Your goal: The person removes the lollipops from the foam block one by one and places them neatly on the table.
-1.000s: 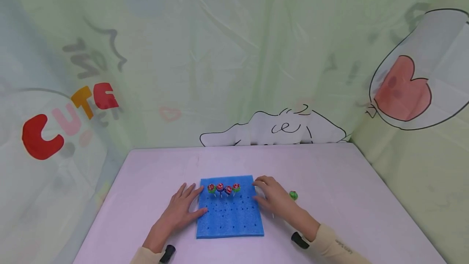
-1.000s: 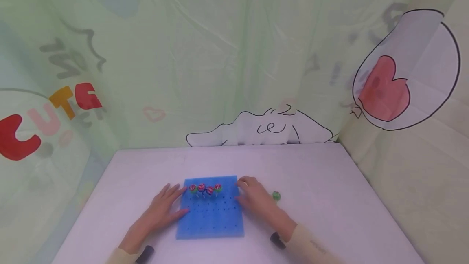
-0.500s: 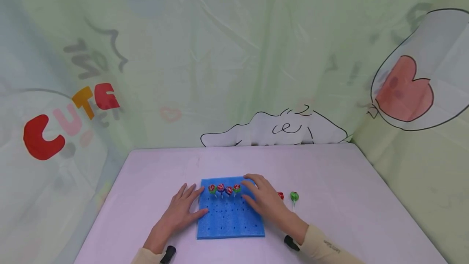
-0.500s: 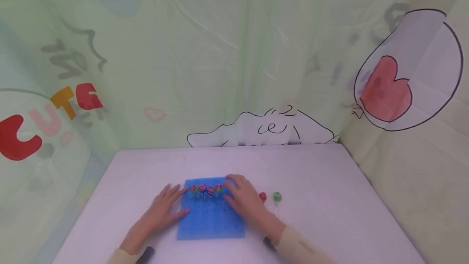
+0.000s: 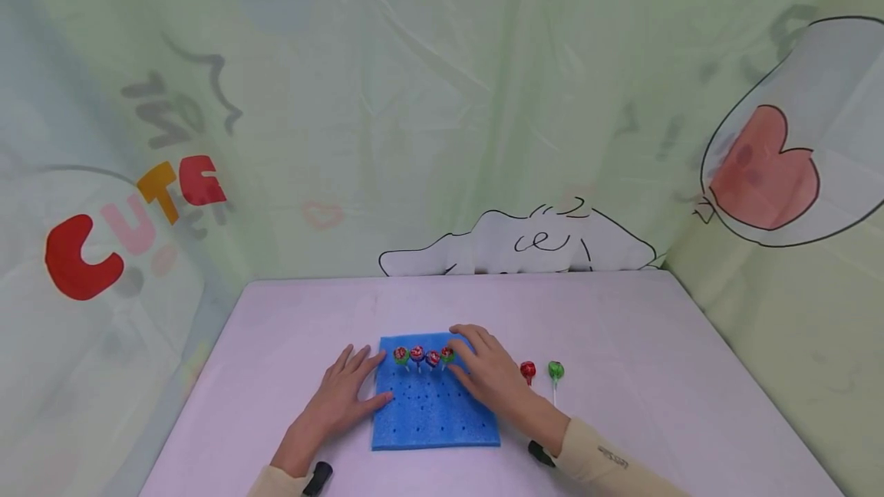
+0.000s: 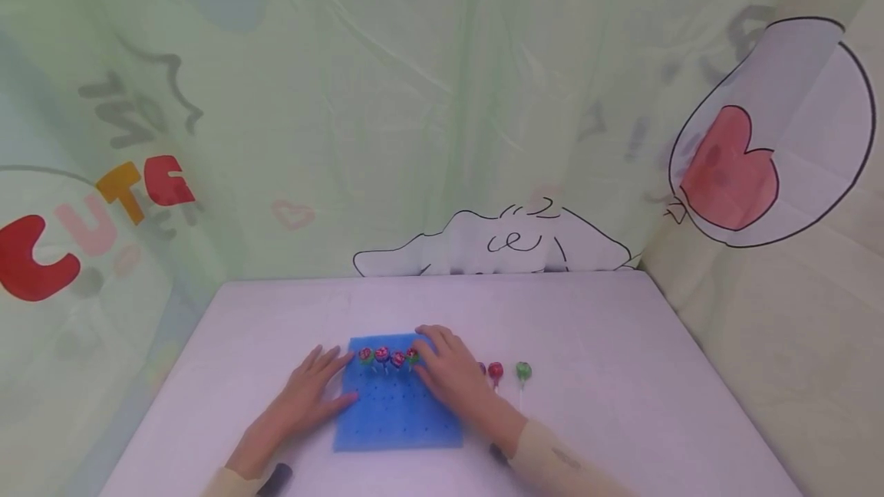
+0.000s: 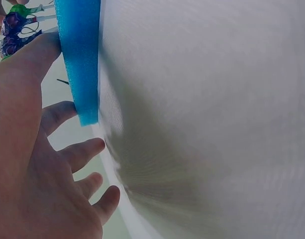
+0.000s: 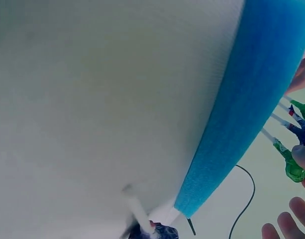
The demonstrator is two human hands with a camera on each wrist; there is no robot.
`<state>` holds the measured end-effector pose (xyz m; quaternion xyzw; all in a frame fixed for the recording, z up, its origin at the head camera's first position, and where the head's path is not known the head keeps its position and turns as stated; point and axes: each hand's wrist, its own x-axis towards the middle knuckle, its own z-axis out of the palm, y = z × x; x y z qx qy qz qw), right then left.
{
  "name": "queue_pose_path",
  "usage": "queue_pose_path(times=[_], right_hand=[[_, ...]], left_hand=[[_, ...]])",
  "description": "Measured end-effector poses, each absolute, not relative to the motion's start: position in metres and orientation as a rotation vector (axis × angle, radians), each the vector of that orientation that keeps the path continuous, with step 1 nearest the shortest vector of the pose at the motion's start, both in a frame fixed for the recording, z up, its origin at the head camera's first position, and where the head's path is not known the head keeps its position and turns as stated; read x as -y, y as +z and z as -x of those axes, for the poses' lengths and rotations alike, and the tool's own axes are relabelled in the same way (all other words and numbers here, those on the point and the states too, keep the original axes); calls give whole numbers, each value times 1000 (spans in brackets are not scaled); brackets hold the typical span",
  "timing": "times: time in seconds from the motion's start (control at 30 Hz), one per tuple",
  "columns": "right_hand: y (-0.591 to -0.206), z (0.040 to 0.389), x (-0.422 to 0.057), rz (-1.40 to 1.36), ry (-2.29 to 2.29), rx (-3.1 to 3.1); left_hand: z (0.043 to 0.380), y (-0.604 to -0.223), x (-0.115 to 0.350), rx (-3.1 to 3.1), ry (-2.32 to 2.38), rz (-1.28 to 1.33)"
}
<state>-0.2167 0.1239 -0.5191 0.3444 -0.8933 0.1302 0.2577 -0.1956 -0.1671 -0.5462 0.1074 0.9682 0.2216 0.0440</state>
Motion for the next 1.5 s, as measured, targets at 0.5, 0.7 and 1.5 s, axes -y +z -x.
queue_pose_path(times=[0.5,0.7,1.5], right_hand=[[-518,217,-119,-934,348,2428],[-516,217,-119,-932,335,2433],[-513,223,-119,-897,335,2449]], left_hand=[[195,-547,167,-2967,685,-333],[195,-546,167,-2966,691,-334],[197,-547,170,-2941,695,-342]])
